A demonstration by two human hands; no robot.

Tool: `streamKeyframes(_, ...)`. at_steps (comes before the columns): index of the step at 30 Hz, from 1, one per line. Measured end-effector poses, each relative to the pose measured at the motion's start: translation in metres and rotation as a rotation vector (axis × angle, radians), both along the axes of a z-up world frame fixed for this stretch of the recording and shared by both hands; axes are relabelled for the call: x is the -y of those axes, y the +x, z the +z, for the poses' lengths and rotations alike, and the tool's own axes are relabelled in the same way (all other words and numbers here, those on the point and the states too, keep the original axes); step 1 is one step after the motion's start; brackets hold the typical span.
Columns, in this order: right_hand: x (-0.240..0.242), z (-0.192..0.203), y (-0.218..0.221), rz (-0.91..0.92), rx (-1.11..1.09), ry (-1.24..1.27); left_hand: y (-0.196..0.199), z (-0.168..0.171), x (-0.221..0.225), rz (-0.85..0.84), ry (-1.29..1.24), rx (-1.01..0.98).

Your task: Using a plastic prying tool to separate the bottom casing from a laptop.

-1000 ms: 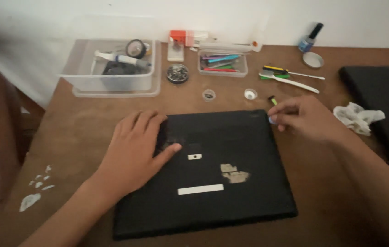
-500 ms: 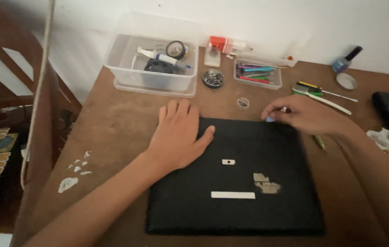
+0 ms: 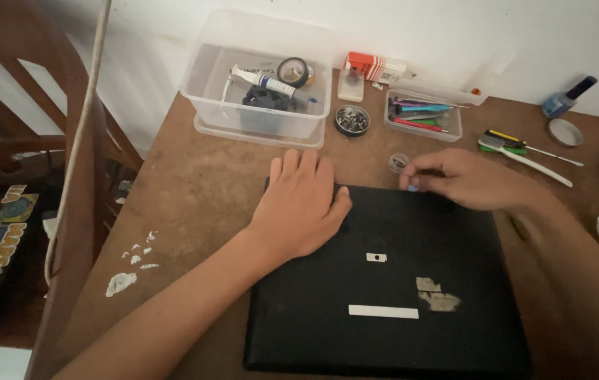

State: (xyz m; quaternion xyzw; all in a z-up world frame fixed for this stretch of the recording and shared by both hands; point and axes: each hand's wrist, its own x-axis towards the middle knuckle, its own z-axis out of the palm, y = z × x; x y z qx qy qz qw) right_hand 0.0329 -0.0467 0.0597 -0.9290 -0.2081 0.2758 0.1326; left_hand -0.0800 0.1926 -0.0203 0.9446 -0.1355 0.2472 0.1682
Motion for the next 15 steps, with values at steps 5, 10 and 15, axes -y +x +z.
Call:
streamKeyframes(5, -0.024, 0.003, -0.010, 0.150, 0.043, 0.162, -0.005, 0.021, -0.003, -0.034, -0.035, -0.259)
streamKeyframes(10, -0.023, 0.003, -0.011, 0.195, 0.044, 0.130, -0.009, 0.025, -0.004, -0.111, -0.043, -0.218)
streamKeyframes(15, -0.009, 0.010, -0.012, 0.054, 0.073, -0.106, 0.003, 0.005, 0.011, -0.108, 0.084, 0.086)
